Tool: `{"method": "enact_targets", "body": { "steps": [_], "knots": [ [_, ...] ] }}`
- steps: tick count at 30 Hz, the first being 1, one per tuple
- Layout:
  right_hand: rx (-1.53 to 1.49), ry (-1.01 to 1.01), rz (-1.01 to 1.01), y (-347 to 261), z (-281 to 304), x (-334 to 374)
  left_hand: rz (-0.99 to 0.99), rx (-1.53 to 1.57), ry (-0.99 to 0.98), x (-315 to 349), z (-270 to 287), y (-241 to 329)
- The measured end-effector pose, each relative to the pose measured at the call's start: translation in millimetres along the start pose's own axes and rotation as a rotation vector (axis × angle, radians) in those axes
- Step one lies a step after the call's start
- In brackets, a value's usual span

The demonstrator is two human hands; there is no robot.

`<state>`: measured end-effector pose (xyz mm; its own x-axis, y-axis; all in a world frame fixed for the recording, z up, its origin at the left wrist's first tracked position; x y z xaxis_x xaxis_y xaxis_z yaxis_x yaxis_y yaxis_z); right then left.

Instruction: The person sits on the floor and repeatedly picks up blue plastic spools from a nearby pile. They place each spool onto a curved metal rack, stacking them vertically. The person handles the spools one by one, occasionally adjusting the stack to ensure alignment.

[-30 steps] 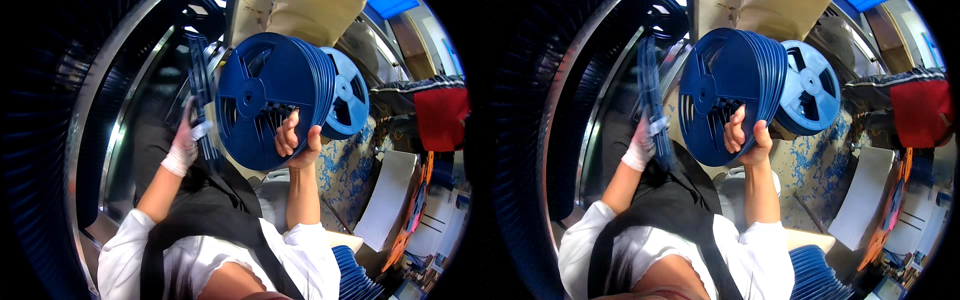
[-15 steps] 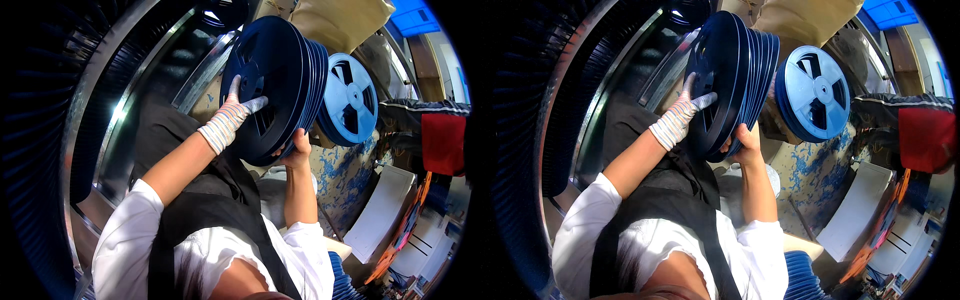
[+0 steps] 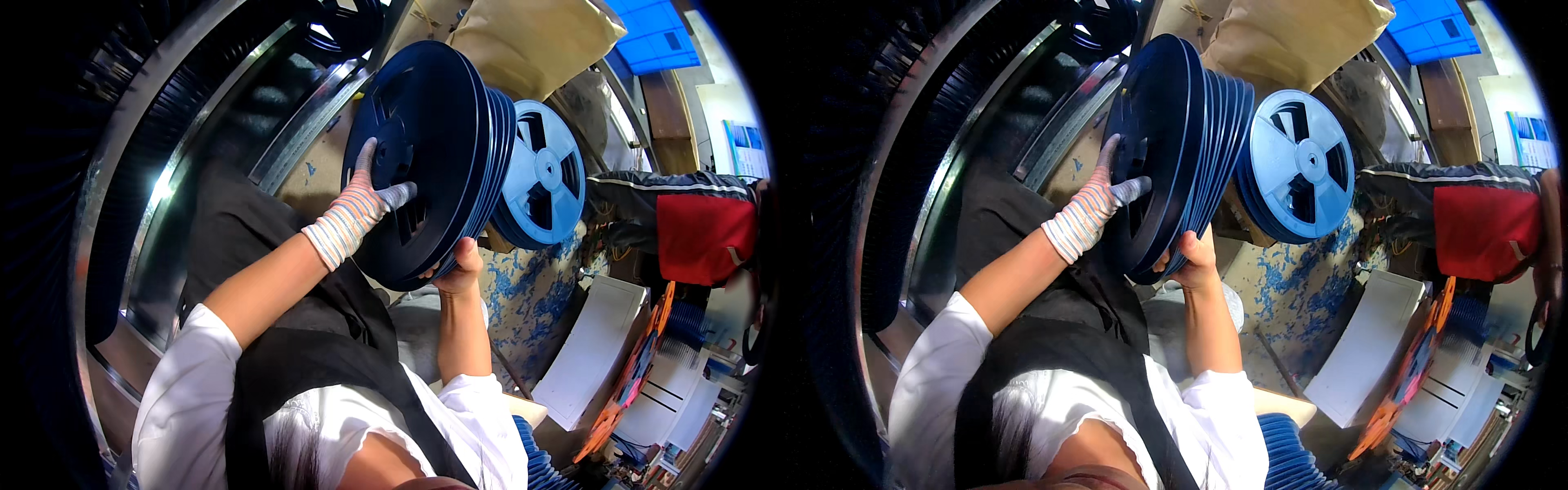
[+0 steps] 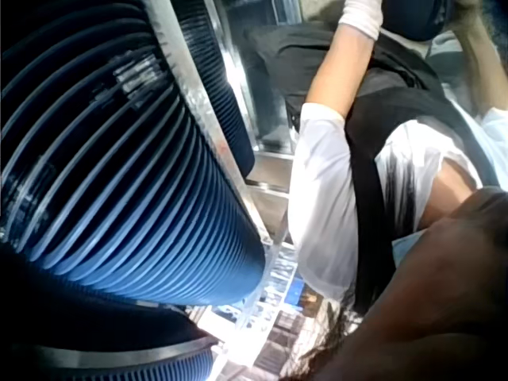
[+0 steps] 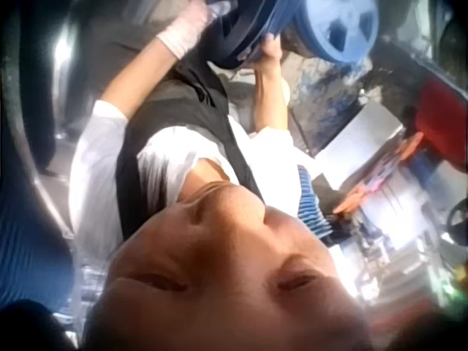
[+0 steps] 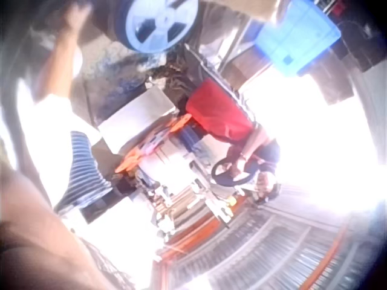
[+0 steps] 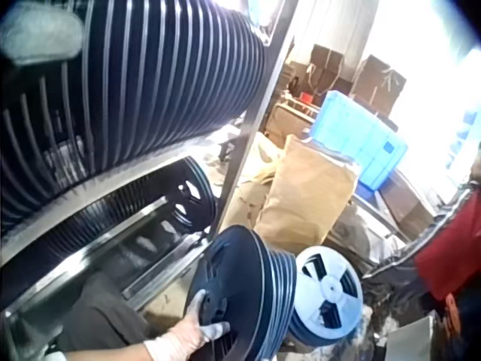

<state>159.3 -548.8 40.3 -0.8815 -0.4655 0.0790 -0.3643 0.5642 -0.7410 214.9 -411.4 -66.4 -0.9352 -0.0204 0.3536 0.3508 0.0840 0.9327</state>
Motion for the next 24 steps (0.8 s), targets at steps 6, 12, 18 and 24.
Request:
{"method": "enact_targets", "body": {
  "steps": [6, 12, 18, 24],
  "knots": [
    [-0.083, -0.062, 0.032, 5, 17, 5, -0.129, 0.239, -0.01, 10, -4, 18],
    [-0.059, -0.018, 0.032, 3, 16, 1, -0.108, 0.162, -0.033, 5, -7, 17],
    [-0.039, 0.013, -0.016, 4, 13, 4, -0.051, 0.073, -0.069, -6, -6, 5],
    [-0.094, -0.025, 0.001, -1, 17, 4, -0.146, 0.223, -0.115, -9, -12, -1]
  ]
}}
Point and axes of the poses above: each hand's wrist, its own x-axis away from the middle knuckle, its own z-axis out of the back of the hand, y = z × x, the point moved 4 cm from there along -x, towards the middle knuckle, and after that the axes turned 3 degrees about -z, right-handed, at the moved point
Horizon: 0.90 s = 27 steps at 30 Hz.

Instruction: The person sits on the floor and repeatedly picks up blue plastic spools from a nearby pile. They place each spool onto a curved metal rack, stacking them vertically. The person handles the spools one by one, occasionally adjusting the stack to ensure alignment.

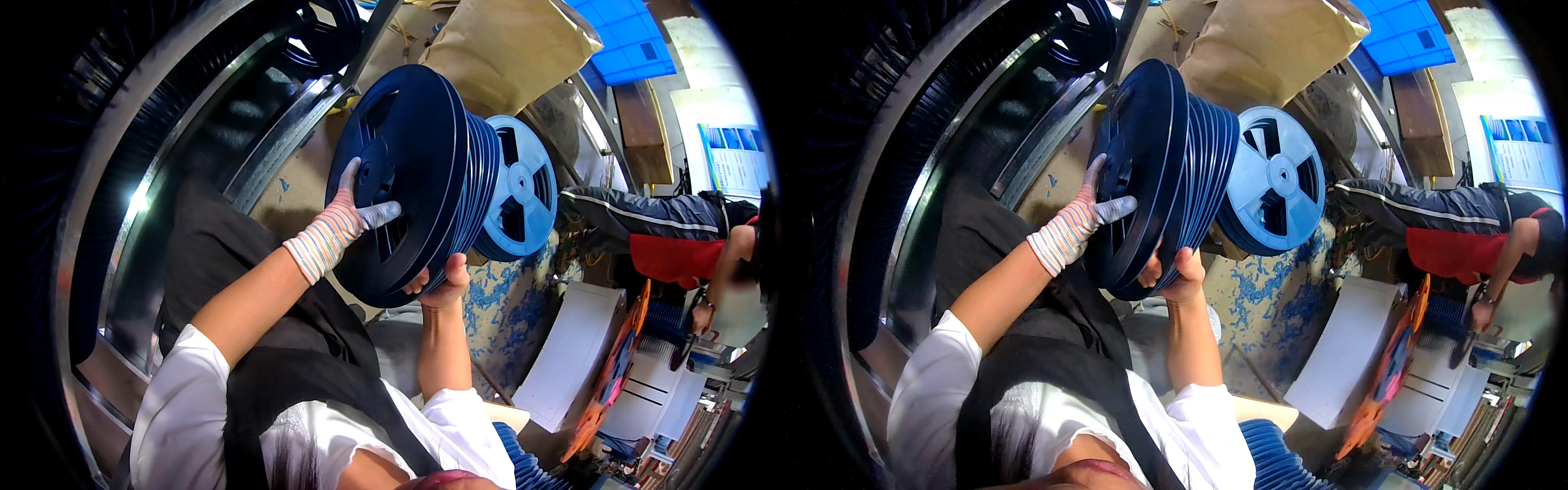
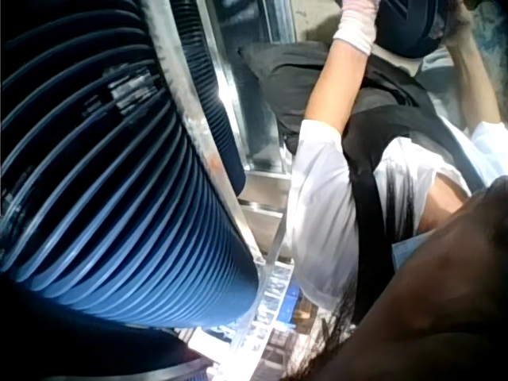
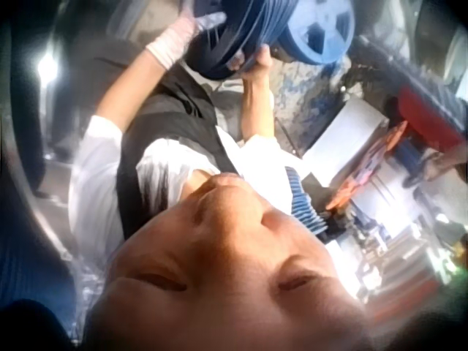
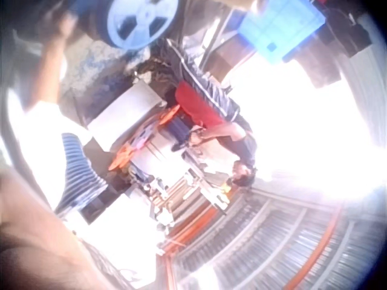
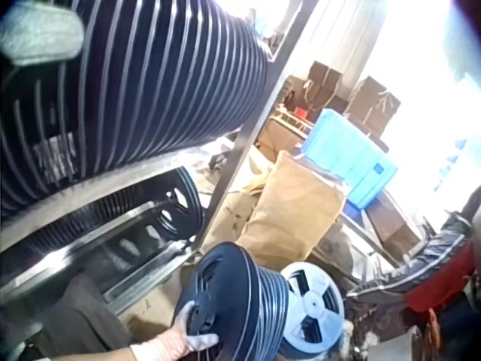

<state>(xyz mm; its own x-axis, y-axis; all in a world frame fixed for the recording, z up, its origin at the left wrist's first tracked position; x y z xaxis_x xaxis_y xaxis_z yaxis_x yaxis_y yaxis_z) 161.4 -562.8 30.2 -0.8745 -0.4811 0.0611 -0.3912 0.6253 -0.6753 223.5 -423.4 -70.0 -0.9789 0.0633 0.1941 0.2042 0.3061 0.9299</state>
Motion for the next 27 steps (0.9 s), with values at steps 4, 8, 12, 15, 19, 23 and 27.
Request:
{"method": "enact_targets", "body": {
  "steps": [4, 8, 12, 15, 19, 23, 27],
  "knots": [
    [0.064, 0.031, 0.017, 0, 0, 1, 0.112, -0.075, 0.04, 6, -10, 17],
    [0.05, 0.032, 0.015, 0, -8, 2, 0.137, -0.084, 0.048, 4, -5, 3],
    [0.065, 0.026, 0.019, -2, -12, 0, -0.003, -0.051, 0.045, 0, -2, -8],
    [-0.01, 0.001, 0.049, -3, -2, 0, 0.079, 0.146, 0.069, 8, -11, 19],
    [0.003, 0.216, -0.057, -6, -3, 14, 0.023, 0.229, -0.067, 13, -20, 20],
    [-0.033, 0.119, -0.148, 3, -13, -4, 0.005, 0.234, -0.167, -1, 9, -13],
    [0.024, 0.039, -0.086, -3, -17, -7, -0.008, 0.166, -0.054, 4, 17, -12]
  ]
}}
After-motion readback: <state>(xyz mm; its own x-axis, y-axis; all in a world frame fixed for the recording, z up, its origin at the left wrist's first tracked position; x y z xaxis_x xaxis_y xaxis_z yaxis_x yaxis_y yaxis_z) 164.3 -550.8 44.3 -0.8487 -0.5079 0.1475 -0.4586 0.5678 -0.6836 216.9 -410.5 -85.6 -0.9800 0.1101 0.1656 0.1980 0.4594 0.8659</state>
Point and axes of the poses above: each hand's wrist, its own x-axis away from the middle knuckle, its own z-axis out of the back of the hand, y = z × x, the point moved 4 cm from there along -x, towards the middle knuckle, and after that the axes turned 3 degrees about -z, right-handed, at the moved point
